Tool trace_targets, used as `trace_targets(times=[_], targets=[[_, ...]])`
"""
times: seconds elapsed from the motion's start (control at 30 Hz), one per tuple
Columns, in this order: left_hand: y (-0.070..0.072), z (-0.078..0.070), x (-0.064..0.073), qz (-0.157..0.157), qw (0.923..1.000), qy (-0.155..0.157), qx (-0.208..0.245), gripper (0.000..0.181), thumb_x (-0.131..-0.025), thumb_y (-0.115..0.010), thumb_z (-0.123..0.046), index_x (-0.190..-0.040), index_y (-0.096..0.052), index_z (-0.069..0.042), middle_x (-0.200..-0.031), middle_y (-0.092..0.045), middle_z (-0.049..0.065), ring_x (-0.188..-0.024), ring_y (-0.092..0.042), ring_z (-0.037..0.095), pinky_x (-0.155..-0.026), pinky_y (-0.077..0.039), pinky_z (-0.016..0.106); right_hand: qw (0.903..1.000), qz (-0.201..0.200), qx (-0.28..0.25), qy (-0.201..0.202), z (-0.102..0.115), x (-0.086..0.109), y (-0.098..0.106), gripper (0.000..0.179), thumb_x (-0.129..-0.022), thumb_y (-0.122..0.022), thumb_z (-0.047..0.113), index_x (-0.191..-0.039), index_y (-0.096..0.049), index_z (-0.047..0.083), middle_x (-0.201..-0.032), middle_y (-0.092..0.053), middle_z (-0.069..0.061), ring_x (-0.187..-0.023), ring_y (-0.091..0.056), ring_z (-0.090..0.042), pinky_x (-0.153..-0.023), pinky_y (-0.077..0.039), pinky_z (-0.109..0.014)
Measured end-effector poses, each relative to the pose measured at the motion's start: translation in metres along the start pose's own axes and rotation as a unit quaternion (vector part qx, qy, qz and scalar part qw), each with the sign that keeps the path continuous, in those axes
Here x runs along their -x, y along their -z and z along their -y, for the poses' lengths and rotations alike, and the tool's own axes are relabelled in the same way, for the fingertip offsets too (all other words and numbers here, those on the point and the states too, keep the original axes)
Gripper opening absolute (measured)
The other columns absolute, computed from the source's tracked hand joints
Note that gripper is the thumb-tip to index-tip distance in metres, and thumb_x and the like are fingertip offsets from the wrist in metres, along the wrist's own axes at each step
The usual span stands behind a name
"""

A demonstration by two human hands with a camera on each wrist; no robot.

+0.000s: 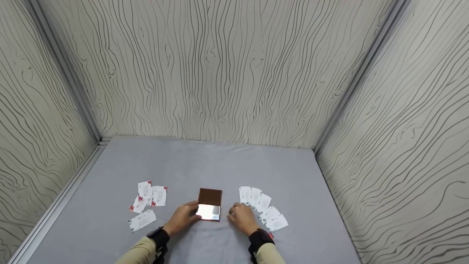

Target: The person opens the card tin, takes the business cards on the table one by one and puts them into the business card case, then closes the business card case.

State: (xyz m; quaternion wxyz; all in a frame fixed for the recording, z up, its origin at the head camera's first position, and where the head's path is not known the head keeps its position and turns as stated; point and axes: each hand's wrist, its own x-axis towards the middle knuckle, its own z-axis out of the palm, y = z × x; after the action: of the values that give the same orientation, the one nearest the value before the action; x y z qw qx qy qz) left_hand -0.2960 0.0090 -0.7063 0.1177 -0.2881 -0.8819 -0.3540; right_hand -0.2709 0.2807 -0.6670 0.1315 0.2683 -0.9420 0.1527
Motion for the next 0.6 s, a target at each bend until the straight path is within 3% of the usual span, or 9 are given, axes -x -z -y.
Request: trace_targets(times=[0.1,0.37,0.6], targets=[[-0.001,0.001,0.000,-0.003,1.0000,-0.004,0.000,0.019,-0.081,-0.080,-0.014,-0.082,-0.066,-0.001,-0.085,-0.059,0.003,-0.072,-0.054,0.014,-0.067,-0.050,0.034,0.9996,-0.012,0.023,-0.014,-0.013,0.009,0.007,0.009,-0.078,-0.077,0.011,-0.083,-0.073,0.004,-0.085,-0.066,-0.007,-0.075,-0.063,-0.028,-0.068,-0.052,-0.042],[-0.001,0.002,0.000,0.004,0.9998,0.012,0.016,0.019,-0.082,-0.079,-0.015,-0.085,-0.067,-0.001,-0.086,-0.059,0.002,-0.073,-0.053,0.012,-0.067,-0.049,0.033,0.9934,-0.013,0.050,-0.102,-0.042,0.040,0.020,0.027,-0.076,-0.080,0.014,-0.096,-0.067,0.002,-0.097,-0.062,-0.013,-0.085,-0.061,-0.037,-0.068,-0.050,-0.053],[0.000,0.002,0.001,0.000,0.9999,0.003,0.016,0.019,-0.081,-0.079,-0.016,-0.084,-0.066,-0.001,-0.083,-0.059,0.002,-0.071,-0.052,0.011,-0.066,-0.048,0.031,0.9797,0.036,0.089,-0.176,-0.057,0.060,0.029,0.032,-0.078,-0.080,0.022,-0.100,-0.065,0.004,-0.096,-0.061,-0.014,-0.088,-0.059,-0.037,-0.073,-0.049,-0.054]])
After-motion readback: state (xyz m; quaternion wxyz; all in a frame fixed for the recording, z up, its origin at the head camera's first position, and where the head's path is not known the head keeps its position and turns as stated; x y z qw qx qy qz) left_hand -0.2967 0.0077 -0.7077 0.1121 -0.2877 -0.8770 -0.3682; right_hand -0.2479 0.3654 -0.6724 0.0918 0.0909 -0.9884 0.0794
